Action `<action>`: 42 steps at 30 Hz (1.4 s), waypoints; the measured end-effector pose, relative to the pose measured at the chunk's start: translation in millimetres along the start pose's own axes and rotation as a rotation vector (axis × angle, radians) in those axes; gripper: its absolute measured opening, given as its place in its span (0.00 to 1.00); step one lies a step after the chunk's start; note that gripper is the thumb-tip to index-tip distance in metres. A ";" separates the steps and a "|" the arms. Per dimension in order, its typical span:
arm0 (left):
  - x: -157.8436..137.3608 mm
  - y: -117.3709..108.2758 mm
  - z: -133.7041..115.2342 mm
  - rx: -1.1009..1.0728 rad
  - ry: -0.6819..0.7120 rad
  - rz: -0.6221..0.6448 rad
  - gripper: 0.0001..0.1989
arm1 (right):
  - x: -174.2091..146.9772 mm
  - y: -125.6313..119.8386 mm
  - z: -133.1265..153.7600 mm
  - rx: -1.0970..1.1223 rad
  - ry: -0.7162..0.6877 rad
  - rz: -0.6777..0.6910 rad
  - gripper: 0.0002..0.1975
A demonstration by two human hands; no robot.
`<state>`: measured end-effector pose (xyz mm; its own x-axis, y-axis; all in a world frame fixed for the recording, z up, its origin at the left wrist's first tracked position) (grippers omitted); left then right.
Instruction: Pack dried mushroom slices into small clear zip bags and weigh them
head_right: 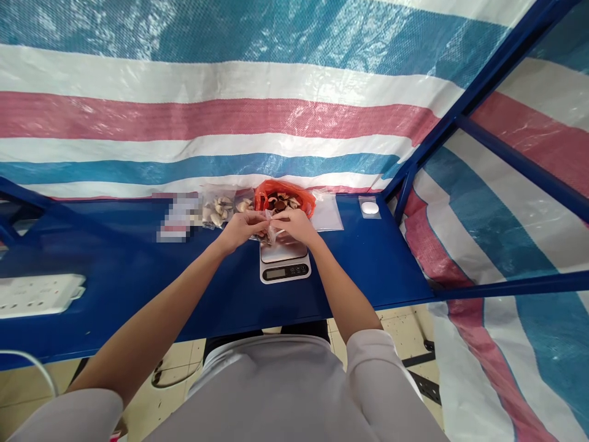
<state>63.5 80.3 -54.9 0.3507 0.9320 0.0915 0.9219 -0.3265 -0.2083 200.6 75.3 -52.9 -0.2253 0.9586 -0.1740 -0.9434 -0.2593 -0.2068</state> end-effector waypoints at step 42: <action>-2.6 -18.5 -39.9 0.501 0.132 -0.167 0.14 | -9.1 -0.3 36.9 -0.669 -0.109 -0.335 0.09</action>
<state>52.1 77.7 -12.5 0.2536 0.9265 0.2779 0.7868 -0.0304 -0.6165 194.0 71.0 -15.8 -0.0080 0.9959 0.0899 -0.6245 0.0653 -0.7783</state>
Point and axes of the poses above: each hand's wrist, its own x-axis towards the middle knuckle, its own y-axis out of the palm, z = x × y, the point moved 10 cm from there along x, towards the middle knuckle, and after that the axes turned 8 degrees about y, right-handed, at the moved point
